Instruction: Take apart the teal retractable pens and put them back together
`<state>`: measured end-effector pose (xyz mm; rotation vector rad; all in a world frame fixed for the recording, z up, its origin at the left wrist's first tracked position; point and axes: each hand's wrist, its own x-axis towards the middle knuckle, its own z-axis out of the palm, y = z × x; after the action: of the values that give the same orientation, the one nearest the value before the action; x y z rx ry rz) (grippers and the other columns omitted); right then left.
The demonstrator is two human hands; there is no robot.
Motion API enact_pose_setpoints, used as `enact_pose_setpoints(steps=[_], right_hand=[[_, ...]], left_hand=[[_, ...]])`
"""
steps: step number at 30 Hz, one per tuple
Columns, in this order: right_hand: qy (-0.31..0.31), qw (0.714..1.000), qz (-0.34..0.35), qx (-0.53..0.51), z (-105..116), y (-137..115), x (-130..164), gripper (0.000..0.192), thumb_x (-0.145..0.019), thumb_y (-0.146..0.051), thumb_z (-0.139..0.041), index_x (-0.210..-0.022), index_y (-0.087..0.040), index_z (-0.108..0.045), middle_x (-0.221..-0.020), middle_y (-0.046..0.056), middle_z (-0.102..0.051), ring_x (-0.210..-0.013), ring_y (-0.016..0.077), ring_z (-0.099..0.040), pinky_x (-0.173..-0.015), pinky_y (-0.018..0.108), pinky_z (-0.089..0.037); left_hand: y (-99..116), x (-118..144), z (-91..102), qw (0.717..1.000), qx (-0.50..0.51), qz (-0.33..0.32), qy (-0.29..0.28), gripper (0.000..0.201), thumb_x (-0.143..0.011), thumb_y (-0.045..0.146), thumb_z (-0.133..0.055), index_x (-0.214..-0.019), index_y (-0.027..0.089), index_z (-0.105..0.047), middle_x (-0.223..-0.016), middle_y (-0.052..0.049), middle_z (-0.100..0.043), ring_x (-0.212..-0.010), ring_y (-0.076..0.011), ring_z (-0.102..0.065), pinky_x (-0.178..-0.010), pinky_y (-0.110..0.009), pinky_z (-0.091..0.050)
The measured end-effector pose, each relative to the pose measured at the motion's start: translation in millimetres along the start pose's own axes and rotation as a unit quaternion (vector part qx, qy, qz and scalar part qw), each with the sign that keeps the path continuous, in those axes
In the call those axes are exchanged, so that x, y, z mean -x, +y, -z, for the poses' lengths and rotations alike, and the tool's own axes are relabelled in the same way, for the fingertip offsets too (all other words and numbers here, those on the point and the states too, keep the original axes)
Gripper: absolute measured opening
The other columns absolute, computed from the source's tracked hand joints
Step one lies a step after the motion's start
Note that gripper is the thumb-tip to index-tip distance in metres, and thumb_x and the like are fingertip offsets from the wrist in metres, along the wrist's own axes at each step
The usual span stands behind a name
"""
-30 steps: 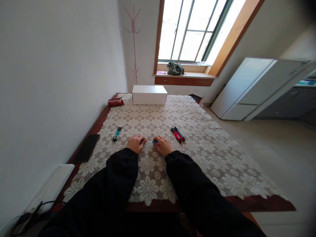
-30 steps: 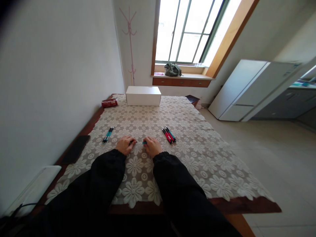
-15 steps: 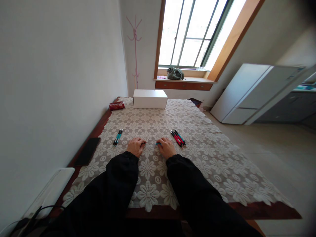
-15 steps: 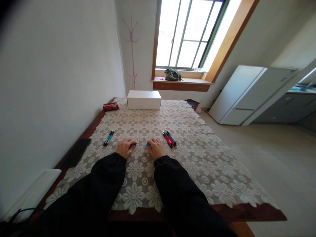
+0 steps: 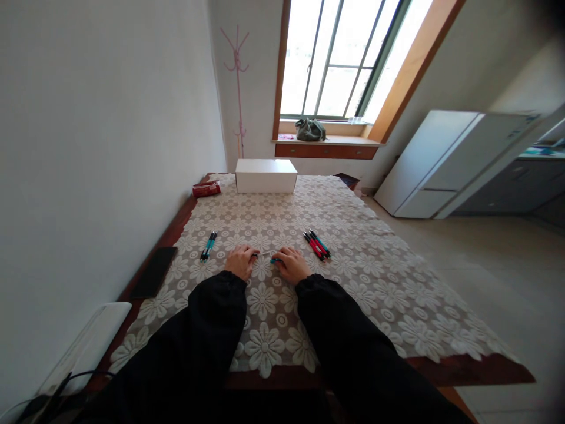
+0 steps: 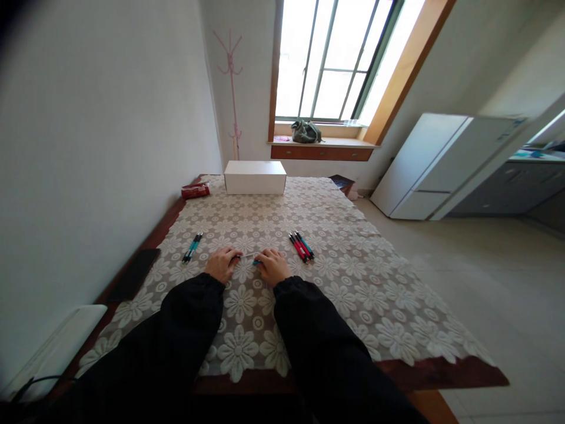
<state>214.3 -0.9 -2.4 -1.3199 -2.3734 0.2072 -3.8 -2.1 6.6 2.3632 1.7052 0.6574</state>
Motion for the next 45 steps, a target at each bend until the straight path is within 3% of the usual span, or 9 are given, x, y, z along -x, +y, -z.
enact_pose_setpoints(steps=[4,8,17,20,24,27,30,37,45], right_hand=[[0.004,0.999,0.019,-0.043,-2.4,-1.0,-0.4,0.023,-0.089,-0.018,-0.054,-0.111,-0.022,-0.058,-0.099,0.005,-0.064,-0.097,0.0207,-0.056,-0.091,0.034,-0.040],[0.021,0.994,0.021,-0.105,-4.3,-2.5,-0.6,0.014,-0.091,-0.016,-0.046,-0.101,-0.021,-0.055,-0.092,0.004,-0.063,-0.087,0.0184,-0.057,-0.083,0.029,-0.043],[0.032,0.960,-0.011,-0.277,-4.5,-0.2,-3.3,0.024,-0.093,-0.026,-0.041,-0.095,-0.021,-0.064,-0.091,0.003,-0.063,-0.080,0.0153,-0.057,-0.074,0.027,-0.045],[0.036,0.896,-0.068,-0.437,-6.6,1.3,-4.8,0.024,-0.089,-0.036,-0.048,-0.096,-0.021,-0.066,-0.085,0.003,-0.066,-0.071,0.0150,-0.057,-0.064,0.027,-0.044],[0.048,0.764,-0.127,-0.630,-6.1,0.7,-5.8,0.025,-0.080,-0.040,-0.061,-0.094,-0.020,-0.068,-0.080,0.005,-0.068,-0.066,0.0156,-0.058,-0.059,0.027,-0.043],[0.047,0.717,-0.129,-0.684,-4.7,-1.4,-6.1,0.028,-0.070,-0.036,-0.074,-0.092,-0.021,-0.067,-0.078,0.003,-0.068,-0.065,0.0143,-0.058,-0.058,0.026,-0.043],[0.027,0.723,-0.118,-0.680,-4.2,-3.3,-6.0,0.032,-0.069,-0.037,-0.079,-0.093,-0.022,-0.065,-0.078,0.001,-0.067,-0.064,0.0124,-0.057,-0.057,0.024,-0.041],[-0.016,0.783,-0.097,-0.614,-2.0,-4.6,-4.6,0.033,-0.075,-0.042,-0.074,-0.094,-0.020,-0.059,-0.075,0.001,-0.069,-0.060,0.0119,-0.056,-0.052,0.023,-0.038],[0.011,0.896,-0.110,-0.431,0.3,-4.8,-3.6,0.020,-0.079,-0.036,-0.063,-0.088,-0.018,-0.062,-0.062,-0.002,-0.064,-0.054,0.0112,-0.054,-0.053,0.023,-0.039]], left_hand=[[0.6,0.0,-0.2,1.000,0.001,0.004,0.007,0.021,-0.087,0.021,-0.055,-0.105,0.022,-0.064,-0.107,-0.007,-0.065,-0.104,-0.0252,-0.055,-0.090,-0.038,-0.040],[-0.1,0.5,-1.3,1.000,0.001,-0.002,0.014,0.014,-0.086,0.020,-0.054,-0.097,0.021,-0.063,-0.102,-0.007,-0.067,-0.100,-0.0250,-0.056,-0.088,-0.039,-0.041],[-2.1,-0.5,-2.5,1.000,0.006,-0.023,0.003,0.016,-0.087,0.021,-0.052,-0.093,0.023,-0.067,-0.105,-0.006,-0.066,-0.101,-0.0242,-0.056,-0.088,-0.038,-0.041],[-3.3,-0.5,-3.6,0.999,0.009,-0.031,-0.003,0.018,-0.087,0.021,-0.052,-0.093,0.024,-0.068,-0.106,-0.006,-0.066,-0.101,-0.0239,-0.056,-0.088,-0.038,-0.041],[-4.2,-0.2,-4.8,0.999,0.011,-0.041,-0.004,0.019,-0.087,0.020,-0.051,-0.092,0.024,-0.069,-0.106,-0.005,-0.066,-0.102,-0.0234,-0.056,-0.089,-0.038,-0.042],[-4.1,-0.1,-4.9,0.999,0.008,-0.041,0.002,0.018,-0.087,0.020,-0.051,-0.092,0.024,-0.069,-0.106,-0.005,-0.066,-0.102,-0.0236,-0.056,-0.089,-0.038,-0.042],[-3.9,-0.1,-4.9,0.999,0.008,-0.042,0.005,0.018,-0.087,0.020,-0.052,-0.092,0.024,-0.069,-0.105,-0.005,-0.067,-0.102,-0.0237,-0.056,-0.088,-0.038,-0.043],[-3.4,0.6,-5.3,0.997,0.027,-0.064,0.025,0.015,-0.083,0.024,-0.059,-0.093,0.025,-0.071,-0.108,-0.005,-0.066,-0.106,-0.0249,-0.056,-0.092,-0.041,-0.044],[-4.1,0.0,-7.3,0.991,0.066,-0.119,0.013,0.014,-0.078,0.020,-0.063,-0.086,0.025,-0.073,-0.107,-0.004,-0.067,-0.105,-0.0232,-0.057,-0.096,-0.040,-0.046]])
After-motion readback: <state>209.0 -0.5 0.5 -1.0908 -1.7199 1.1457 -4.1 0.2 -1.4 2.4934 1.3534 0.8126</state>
